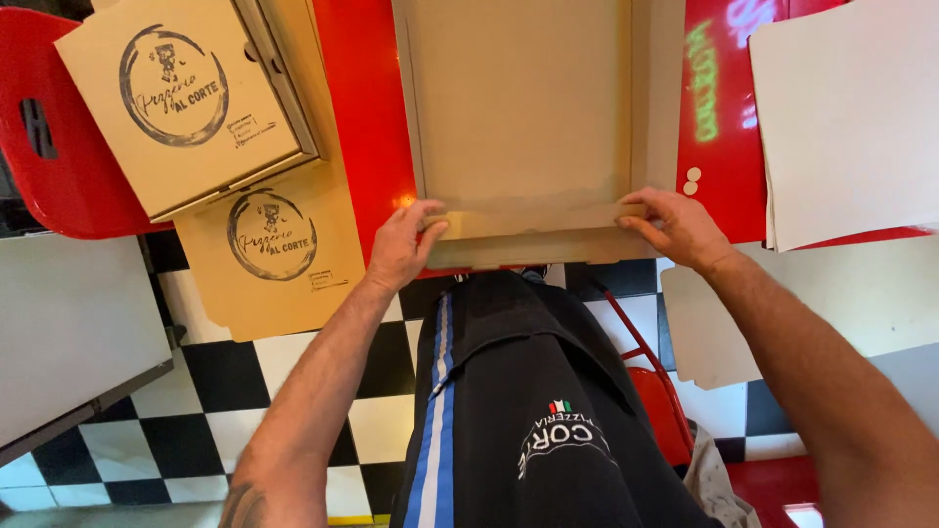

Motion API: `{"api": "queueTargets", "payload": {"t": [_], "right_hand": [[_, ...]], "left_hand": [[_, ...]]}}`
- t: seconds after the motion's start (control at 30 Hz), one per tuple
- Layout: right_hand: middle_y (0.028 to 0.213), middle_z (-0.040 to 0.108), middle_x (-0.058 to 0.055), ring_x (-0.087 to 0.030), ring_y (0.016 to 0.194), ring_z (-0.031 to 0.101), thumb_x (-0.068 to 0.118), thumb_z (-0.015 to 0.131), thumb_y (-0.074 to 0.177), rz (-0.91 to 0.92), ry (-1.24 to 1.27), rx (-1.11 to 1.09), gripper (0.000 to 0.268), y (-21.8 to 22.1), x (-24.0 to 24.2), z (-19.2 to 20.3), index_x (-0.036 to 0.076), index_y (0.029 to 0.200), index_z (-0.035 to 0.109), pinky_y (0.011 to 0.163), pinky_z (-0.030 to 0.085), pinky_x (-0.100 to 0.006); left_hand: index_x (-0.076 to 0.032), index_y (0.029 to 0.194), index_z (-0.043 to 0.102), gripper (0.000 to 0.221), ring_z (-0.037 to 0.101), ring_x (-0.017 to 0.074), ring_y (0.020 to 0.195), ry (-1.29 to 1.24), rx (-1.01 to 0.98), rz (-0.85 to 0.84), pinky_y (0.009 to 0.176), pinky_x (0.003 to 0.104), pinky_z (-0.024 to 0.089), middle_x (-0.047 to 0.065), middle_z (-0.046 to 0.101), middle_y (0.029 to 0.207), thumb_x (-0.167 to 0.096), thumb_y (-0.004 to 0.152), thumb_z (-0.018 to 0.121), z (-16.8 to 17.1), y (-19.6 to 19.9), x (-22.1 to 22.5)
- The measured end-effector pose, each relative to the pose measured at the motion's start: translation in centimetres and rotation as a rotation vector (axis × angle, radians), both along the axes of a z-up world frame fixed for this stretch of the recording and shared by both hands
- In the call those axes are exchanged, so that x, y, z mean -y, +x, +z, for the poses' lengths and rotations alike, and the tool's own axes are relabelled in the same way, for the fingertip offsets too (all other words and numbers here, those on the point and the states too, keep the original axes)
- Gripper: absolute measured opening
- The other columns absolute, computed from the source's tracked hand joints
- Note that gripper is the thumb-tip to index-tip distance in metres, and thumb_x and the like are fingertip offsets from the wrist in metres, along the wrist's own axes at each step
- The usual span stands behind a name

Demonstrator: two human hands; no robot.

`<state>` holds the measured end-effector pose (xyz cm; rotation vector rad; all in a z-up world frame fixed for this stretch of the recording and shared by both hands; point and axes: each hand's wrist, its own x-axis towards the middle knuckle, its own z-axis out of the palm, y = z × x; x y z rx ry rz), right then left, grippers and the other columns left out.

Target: Assembling cardboard pizza boxes and lining them with parchment paper.

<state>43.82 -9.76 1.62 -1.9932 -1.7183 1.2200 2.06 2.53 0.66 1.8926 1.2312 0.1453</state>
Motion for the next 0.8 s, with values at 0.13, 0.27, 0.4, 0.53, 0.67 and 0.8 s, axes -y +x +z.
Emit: {"api": "queueTargets", "payload": {"t": [0.13,0.27,0.4,0.53,0.67,0.8], "right_hand": [[0.097,0.074,-0.01,-0.022,0.091,0.073,0.022,0.075,0.091,-0.121,-0.003,-0.054,0.039,-0.7,-0.5,0.5,0.014,0.128,0.062,0.081,0.058,-0.036],[0.097,0.074,-0.009,-0.022,0.089,0.073,0.023,0.074,0.092,-0.194,0.008,-0.078,0.041,-2.1,0.1,1.2,0.014,0.129,0.061,0.082,0.058,-0.036],[0.113,0.073,-0.011,-0.025,0.108,0.068,0.043,0.069,0.086,0.189,0.694,0.869,0.023,-5.1,-0.4,4.2,0.03,0.104,0.065,0.091,0.053,-0.035],[0.104,0.071,-0.007,-0.024,0.104,0.065,0.041,0.072,0.08,0.305,0.618,0.591,0.044,-6.3,-0.2,1.8,0.01,0.112,0.069,0.092,0.049,-0.043],[0.104,0.071,-0.003,-0.024,0.1,0.066,0.022,0.071,0.091,0.343,0.477,0.508,0.019,-6.3,-1.0,-2.2,0.014,0.109,0.069,0.087,0.049,-0.039],[0.096,0.071,-0.004,-0.025,0.094,0.067,0.025,0.071,0.085,0.466,0.383,0.478,0.022,-5.6,-1.9,-2.0,0.014,0.104,0.07,0.083,0.049,-0.04]], "left_hand": [[-0.03,0.137,0.063,0.037,0.064,0.0149,0.1,0.435,-0.166,-0.041,0.09,0.033,0.054,0.003,0.071,0.117,-0.026,0.1,0.065,0.1,1.6,1.2],[-0.021,0.128,0.066,0.035,0.061,0.0173,0.104,0.957,-0.214,-0.38,0.085,0.036,0.049,0.002,0.066,0.119,-0.027,0.093,0.064,1.1,3.3,2.3],[-0.006,0.126,0.065,0.033,0.061,0.0202,0.098,0.811,-0.233,-0.579,0.084,0.036,0.049,0.004,0.064,0.107,-0.018,0.094,0.062,0.0,4.1,2.0],[-0.004,0.122,0.063,0.033,0.062,0.0215,0.099,0.801,-0.194,-0.591,0.082,0.035,0.049,0.007,0.065,0.107,-0.016,0.091,0.062,-1.2,4.1,1.9],[-0.003,0.115,0.063,0.032,0.062,0.0225,0.098,0.76,-0.247,-0.585,0.083,0.036,0.05,0.009,0.065,0.104,-0.014,0.085,0.064,-2.5,4.4,1.4],[-0.004,0.109,0.064,0.02,0.062,0.0246,0.098,0.579,-0.376,-0.686,0.087,0.038,0.052,0.01,0.064,0.101,-0.008,0.089,0.065,-2.9,4.4,1.2]]}}
